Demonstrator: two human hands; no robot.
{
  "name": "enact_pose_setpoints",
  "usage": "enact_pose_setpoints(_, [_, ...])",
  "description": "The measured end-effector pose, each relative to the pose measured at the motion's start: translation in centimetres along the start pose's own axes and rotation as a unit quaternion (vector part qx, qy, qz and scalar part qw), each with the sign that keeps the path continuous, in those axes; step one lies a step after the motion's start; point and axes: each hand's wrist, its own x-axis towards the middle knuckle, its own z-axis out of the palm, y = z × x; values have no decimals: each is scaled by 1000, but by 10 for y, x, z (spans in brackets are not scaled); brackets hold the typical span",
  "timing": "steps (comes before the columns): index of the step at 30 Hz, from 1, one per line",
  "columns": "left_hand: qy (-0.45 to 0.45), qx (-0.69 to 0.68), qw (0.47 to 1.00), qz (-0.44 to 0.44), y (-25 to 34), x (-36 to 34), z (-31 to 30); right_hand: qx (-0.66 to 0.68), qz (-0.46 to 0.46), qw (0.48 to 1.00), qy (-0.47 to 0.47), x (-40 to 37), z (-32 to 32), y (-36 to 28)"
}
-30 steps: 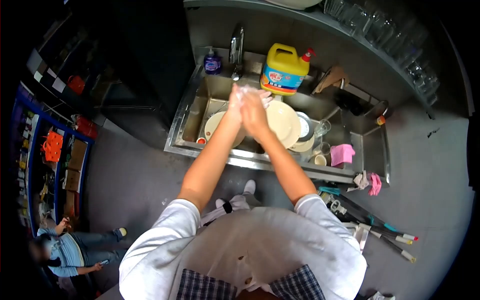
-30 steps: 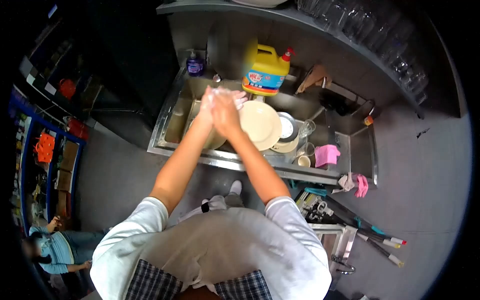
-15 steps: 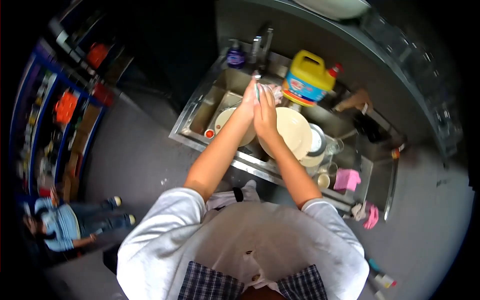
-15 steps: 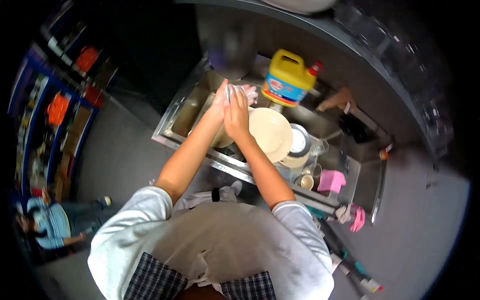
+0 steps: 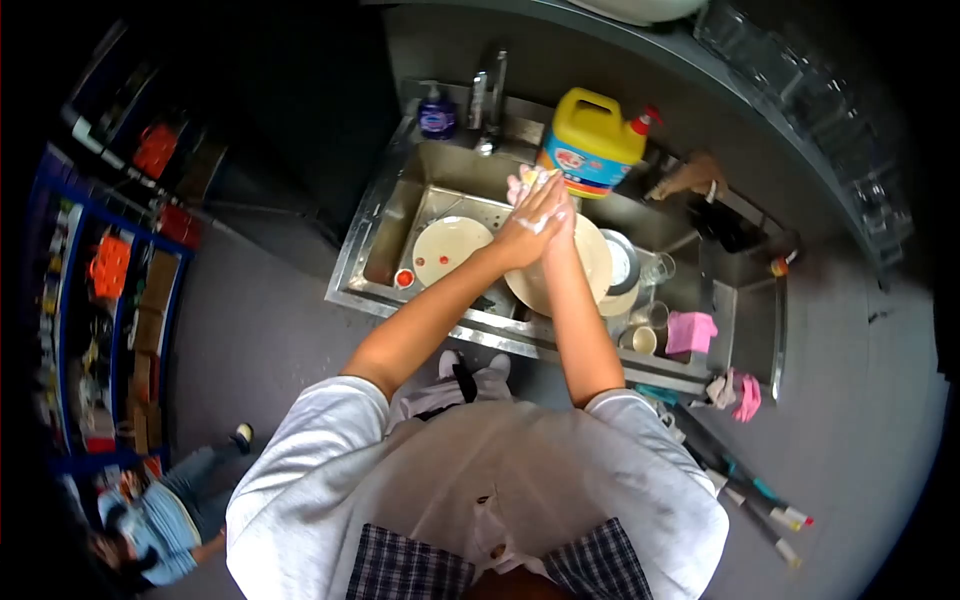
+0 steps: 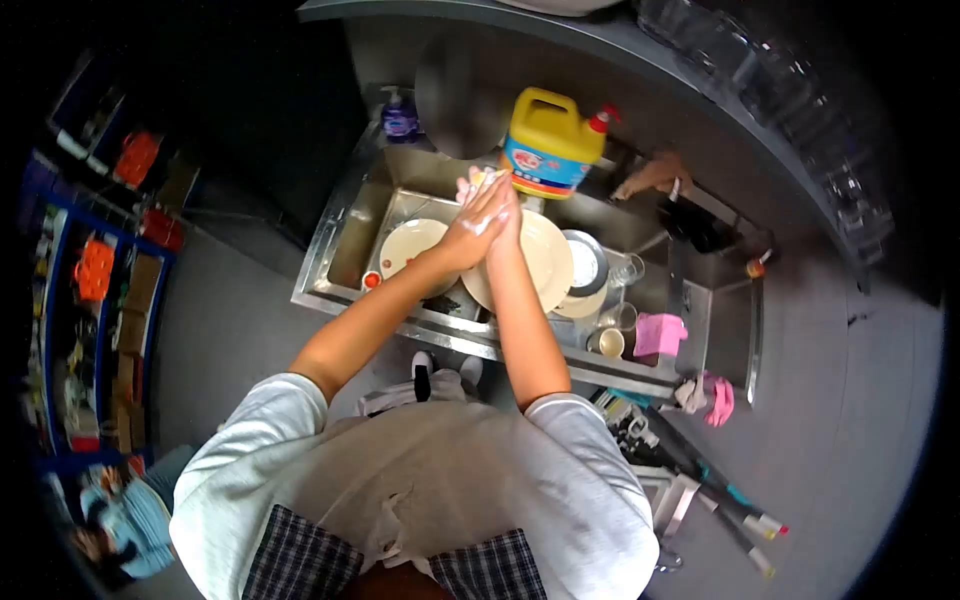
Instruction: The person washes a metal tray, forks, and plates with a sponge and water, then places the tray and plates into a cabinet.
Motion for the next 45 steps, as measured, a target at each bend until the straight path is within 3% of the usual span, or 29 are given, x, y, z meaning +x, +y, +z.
enact_pose_setpoints(3, [-116,71,989,-54,-24,8,-6,76,-12,995,56,-40,9,17])
enact_pose_setpoints(4, [-74,41,995,-44,-31,1,10,6,21,996,92,-51,13,21])
enact_pose_setpoints(7, [55,-40,998,-16,-49,-13,69,-78,-92,986,117,-23,-27,0])
enact_pose_setpoints(8, [101,-84,991,-23,-19,-4,64,-106,-169,977,80,-20,-39,14])
enact_pose_setpoints(9, [73,-260,950,-156,-7,0,51,-127,-246,960,44,-18,-50,27])
enact_pose_setpoints(11, [23,-560,724,-402,-9,20,30,-469,-174,858,118,-47,11,9])
enact_pose_setpoints(12, [46,-598,774,-204,-56,22,45,-591,-252,759,102,-57,30,15])
enact_pose_setpoints(13, [28,-707,670,-225,-34,24,19,-694,-324,638,82,-62,47,20])
enact_pose_setpoints(15, [23,-773,560,-298,-9,18,-4,-812,-335,478,11,-56,74,-15])
enact_pose_setpoints(18, [42,-696,646,-311,3,20,7,-790,-316,526,10,-39,65,-36])
enact_pose_setpoints(19, [-18,-753,588,-296,-22,24,13,-781,-274,561,-3,-47,57,-29])
enact_pose_setpoints(21, [92,-798,487,-343,-8,30,8,-783,-303,542,-42,-68,63,-24])
enact_pose_setpoints(23, [112,-748,551,-352,-33,21,36,-811,-258,517,-94,-61,33,-44])
enact_pose_setpoints(25, [112,-696,614,-355,-29,17,58,-817,-256,516,-20,-57,20,-55])
enact_pose_setpoints(26, [128,-695,594,-385,-23,14,65,-812,-276,514,-10,-62,14,-54])
enact_pose_setpoints(28, [22,-752,529,-393,-20,-1,57,-801,-307,514,17,-91,1,-36])
enact_pose_setpoints(30, [-41,-770,497,-397,-45,-13,65,-742,-282,604,65,-109,-24,-31])
enact_pose_setpoints(32, [-29,-673,602,-428,-48,-23,83,-654,-209,716,128,-110,-56,-40])
enact_pose_setpoints(33, [-23,-617,650,-442,-52,-28,90,-675,-182,700,148,-107,-73,-50])
enact_pose_setpoints(34, [-3,-470,787,-401,-78,-42,99,-693,-151,684,170,-108,-86,-59])
enact_pose_setpoints(35, [23,-292,851,-436,-77,-44,89,-709,-124,667,192,-103,-99,-66])
enact_pose_setpoints(36, [48,-105,885,-450,-74,-47,79,-774,-141,590,178,-93,-111,-71])
enact_pose_setpoints(37, [72,83,886,-450,-74,-48,72,-834,-154,506,160,-85,-129,-75])
enact_pose_setpoints(39, [-9,-53,876,-480,-154,-93,114,-910,-143,372,111,-73,-151,-66])
enact_pose_setpoints(40, [-20,-293,812,-505,-170,-102,128,-933,-122,328,83,-63,-156,-47])
enact_pose_setpoints(41, [2,-305,788,-535,-163,-102,133,-952,-104,282,56,-50,-155,-32])
enact_pose_setpoints(43, [84,-405,761,-501,-152,-103,139,-937,-121,328,-13,-59,-145,3])
enact_pose_setpoints(44, [72,-423,740,-518,-154,-110,141,-918,-117,379,-1,-75,-126,6])
enact_pose_setpoints(45, [62,-440,721,-531,-159,-111,141,-921,-79,382,-8,-89,-135,0])
